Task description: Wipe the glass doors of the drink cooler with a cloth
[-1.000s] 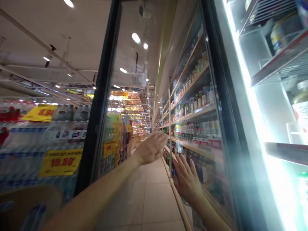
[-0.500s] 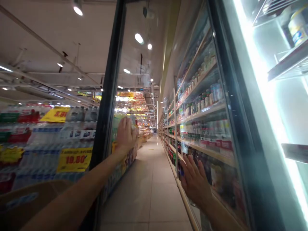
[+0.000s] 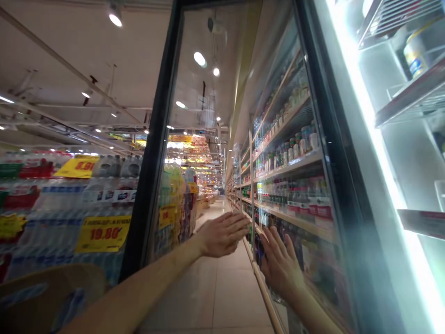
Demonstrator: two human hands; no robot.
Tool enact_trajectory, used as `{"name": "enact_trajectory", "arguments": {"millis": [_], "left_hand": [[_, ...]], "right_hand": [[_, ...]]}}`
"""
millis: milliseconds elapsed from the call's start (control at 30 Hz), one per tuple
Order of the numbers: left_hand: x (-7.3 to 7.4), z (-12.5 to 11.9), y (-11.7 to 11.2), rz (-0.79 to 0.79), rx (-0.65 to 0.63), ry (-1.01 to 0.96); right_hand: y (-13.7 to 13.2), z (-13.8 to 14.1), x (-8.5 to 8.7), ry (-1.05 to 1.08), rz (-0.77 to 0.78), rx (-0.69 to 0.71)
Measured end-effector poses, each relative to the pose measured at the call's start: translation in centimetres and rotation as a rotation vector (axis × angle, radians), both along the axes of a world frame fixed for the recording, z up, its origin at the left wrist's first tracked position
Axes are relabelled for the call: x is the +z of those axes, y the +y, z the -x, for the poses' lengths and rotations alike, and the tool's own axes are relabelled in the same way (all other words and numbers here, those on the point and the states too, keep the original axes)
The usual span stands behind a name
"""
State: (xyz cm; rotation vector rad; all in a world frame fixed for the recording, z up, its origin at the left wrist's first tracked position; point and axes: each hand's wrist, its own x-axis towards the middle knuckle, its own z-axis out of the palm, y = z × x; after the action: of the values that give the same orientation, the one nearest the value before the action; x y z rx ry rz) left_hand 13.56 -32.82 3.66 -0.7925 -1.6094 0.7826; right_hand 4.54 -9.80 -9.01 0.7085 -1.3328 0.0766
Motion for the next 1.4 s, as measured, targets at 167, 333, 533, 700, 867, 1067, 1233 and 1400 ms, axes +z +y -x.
{"name": "enact_trajectory", "arguments": {"millis": [167,333,533,700,867,1067,1233,1400], "left_hand": [[1.4,1.8,3.8,-0.450,0.019,0.099],[4.2,2.5,5.8,-0.069,-0.004,-0.084],[6.1,0.7,1.2,-0.489,-0.024,0.138],[4.4,0.2,-1.7,-0.391,0.047,0.038],[7.4,0.7,-6.0,-0.903,-0.018,0.312],[11.7,-0.3,-9.8,-0.551,0.042,0.154],[16.9,0.9,-9.2,-0.658,0.003,0.256],[22.2,3.3,-6.7,-0.286,0.033,0.067]], "right_hand": [[0.2,-0.1,0.0,-0.008,-0.005,0.008],[0.4,0.1,-0.1,-0.013,-0.007,0.062],[0.1,-0.1,-0.5,-0.036,0.041,0.094],[-2.0,-2.1,3.2,-0.116,0.044,0.091],[-5.5,-2.2,12.8,-0.145,0.022,0.000],[-7.0,-1.4,18.3,-0.005,-0.074,-0.005],[-7.9,-0.6,17.8,0.035,-0.054,0.049],[-8.9,-0.5,17.3,-0.064,-0.073,0.060]]}}
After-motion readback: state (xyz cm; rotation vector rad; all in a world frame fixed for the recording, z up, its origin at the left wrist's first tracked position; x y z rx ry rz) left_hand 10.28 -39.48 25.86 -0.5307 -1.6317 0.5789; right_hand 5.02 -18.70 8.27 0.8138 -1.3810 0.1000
